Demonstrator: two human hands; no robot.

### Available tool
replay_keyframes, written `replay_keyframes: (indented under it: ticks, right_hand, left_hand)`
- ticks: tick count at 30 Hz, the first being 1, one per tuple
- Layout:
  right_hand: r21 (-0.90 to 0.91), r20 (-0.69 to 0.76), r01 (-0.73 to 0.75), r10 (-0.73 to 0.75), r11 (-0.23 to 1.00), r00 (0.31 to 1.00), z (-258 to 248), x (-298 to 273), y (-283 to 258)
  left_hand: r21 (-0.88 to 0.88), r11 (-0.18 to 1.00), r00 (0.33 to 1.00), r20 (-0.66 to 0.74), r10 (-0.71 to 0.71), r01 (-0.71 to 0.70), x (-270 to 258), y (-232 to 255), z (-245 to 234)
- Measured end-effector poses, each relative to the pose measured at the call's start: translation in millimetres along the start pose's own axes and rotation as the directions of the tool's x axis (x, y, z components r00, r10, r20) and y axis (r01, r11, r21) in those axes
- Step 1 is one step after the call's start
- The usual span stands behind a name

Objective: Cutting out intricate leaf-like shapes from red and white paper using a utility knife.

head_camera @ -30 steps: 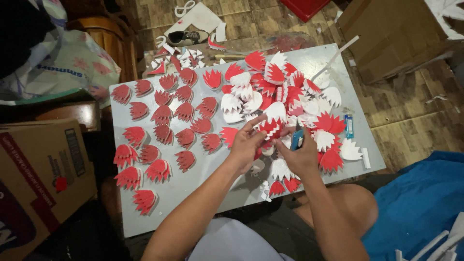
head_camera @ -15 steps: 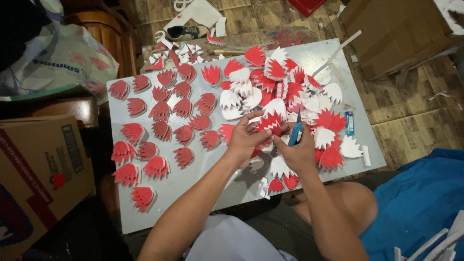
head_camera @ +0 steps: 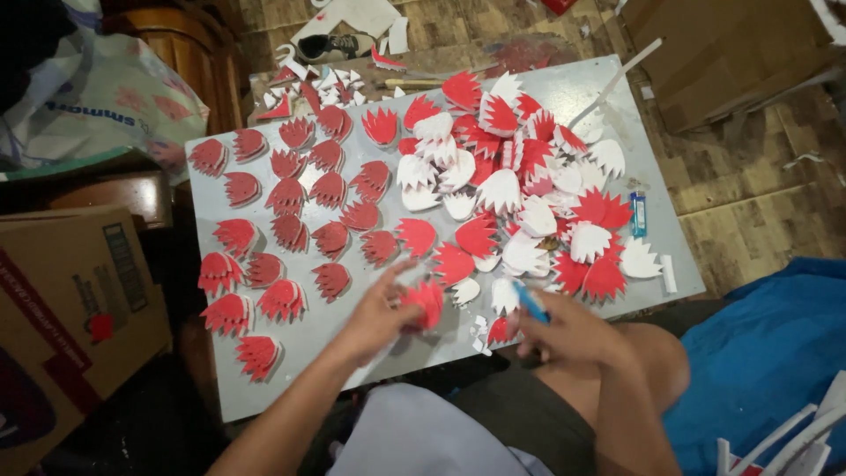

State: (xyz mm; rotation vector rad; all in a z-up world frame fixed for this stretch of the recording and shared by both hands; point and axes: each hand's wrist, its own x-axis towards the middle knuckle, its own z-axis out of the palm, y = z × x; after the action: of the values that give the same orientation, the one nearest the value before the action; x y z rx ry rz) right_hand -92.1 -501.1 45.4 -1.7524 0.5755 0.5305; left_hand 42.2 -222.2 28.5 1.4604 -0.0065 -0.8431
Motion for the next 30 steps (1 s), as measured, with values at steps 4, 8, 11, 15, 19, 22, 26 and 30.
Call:
replay_keyframes:
  ticks: [4, 8, 11, 15, 19, 22, 26, 30]
  right_hand:
    - [0.052, 0.138, 0.018, -0.025, 0.998, 0.99, 6, -3, 19]
    - [0.165, 0.094, -0.112, 0.097, 0.98, 0.991, 1, 3, 30]
    - [0.128, 0.127, -0.092, 0.076, 0.987, 0.989, 16, 13, 33]
    - [0.073, 0.034, -0.06, 0.058, 0.995, 0.998, 13, 28, 17]
    - [0.053, -0.147, 0.016, -0.008, 0.998, 0.989, 5, 34, -9]
    - [0.15, -0.207, 0.038, -0.006, 0.988, 0.978, 4, 34, -18]
    - [0.203, -0.24, 0.073, -0.022, 0.976, 0.971, 1, 37, -7]
    - [0.201, -0.223, 0.099, -0.053, 0.975, 0.973, -1, 35, 0]
  left_hand:
    - [0.002, 0.996, 0.993, 0.076, -0.092, 0.092, -2, -14, 9]
    - [-0.033, 0.997, 0.985, 0.158, -0.067, 0.073, 10, -29, 12]
    - [-0.032, 0.997, 0.978, 0.196, -0.066, 0.074, 15, -25, 23]
    - [-0.032, 0.997, 0.979, 0.196, -0.06, 0.068, 44, -29, 41]
    - [-0.049, 0.998, 0.98, 0.197, -0.031, 0.042, 69, -31, 55]
    - [-0.036, 0.999, 0.983, 0.184, -0.002, 0.009, 73, -27, 56]
    - [-0.007, 1.0, 0.992, 0.126, -0.016, 0.017, 49, -13, 48]
    - [0.013, 0.996, 0.996, 0.031, -0.088, 0.088, 18, -9, 37]
